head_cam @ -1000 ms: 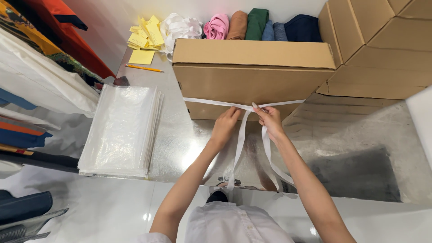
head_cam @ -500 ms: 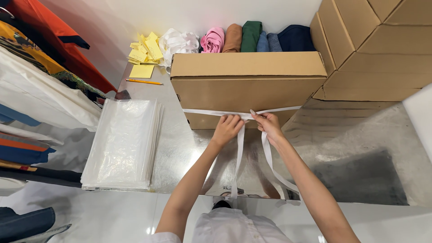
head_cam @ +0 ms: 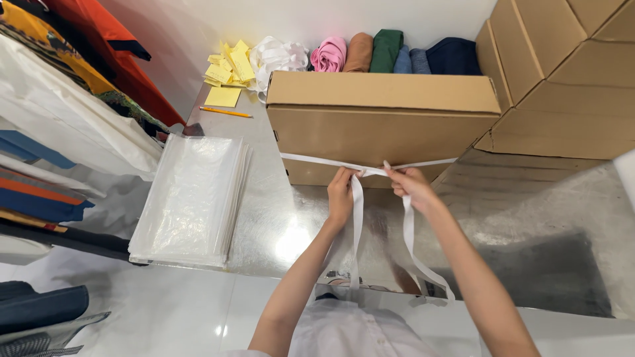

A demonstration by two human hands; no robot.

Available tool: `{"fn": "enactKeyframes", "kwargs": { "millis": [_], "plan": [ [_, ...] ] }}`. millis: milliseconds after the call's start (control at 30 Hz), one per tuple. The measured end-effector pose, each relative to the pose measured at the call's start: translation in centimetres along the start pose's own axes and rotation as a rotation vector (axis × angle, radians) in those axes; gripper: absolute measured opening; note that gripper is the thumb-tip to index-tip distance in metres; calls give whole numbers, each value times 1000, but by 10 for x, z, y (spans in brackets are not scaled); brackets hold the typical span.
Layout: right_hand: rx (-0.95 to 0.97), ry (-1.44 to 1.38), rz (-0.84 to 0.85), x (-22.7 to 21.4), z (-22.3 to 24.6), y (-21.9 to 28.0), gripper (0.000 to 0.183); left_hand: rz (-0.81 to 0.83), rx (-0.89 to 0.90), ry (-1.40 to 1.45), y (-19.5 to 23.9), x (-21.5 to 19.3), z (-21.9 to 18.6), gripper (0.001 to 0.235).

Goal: The person places two plastic-wrapped folded garments into a cardboard box, closes the lid, and then ties the box with a white ribbon. The person secures the ribbon by tying a knot and a bow on top of the box.

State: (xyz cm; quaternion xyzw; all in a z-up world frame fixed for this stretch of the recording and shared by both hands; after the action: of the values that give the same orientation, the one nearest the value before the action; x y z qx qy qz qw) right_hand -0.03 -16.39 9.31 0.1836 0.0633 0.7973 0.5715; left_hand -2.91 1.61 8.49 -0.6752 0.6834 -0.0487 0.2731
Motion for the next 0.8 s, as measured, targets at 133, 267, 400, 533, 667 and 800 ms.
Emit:
{"fn": "enactKeyframes", "kwargs": {
  "millis": [133,267,400,533,667,800],
  "plan": [
    [52,45,52,-6,8,3,23,-45,-123,105,4,13,27,14],
    [140,79,147,5,27,14,19,-128,-344,411,6,21,35,18],
    [184,75,161,8,32,14,10,-156,-416,573,8,24,39,17],
    [207,71,170,9,32,17,14,-162,-399,518,5,18,35,13],
    [207,-83,222,4,27,14,20,-48,-99,-28,4,0,-1,10],
    [160,-105,247,-6,13,5,22,-72,98,-271,10,0,-10,7]
  ]
}}
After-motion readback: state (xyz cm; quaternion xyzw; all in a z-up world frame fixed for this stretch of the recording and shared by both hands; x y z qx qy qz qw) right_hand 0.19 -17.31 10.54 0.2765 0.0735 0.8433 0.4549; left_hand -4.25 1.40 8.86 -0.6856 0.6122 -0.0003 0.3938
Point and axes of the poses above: each hand's wrist, its own y-axis away from the middle knuckle, its own x-axis out of the palm, z = x × y, the point moved 5 cm from there along -y, towards the middle knuckle, and after that the axes turned 15 degrees about z, right-handed, at the moved point
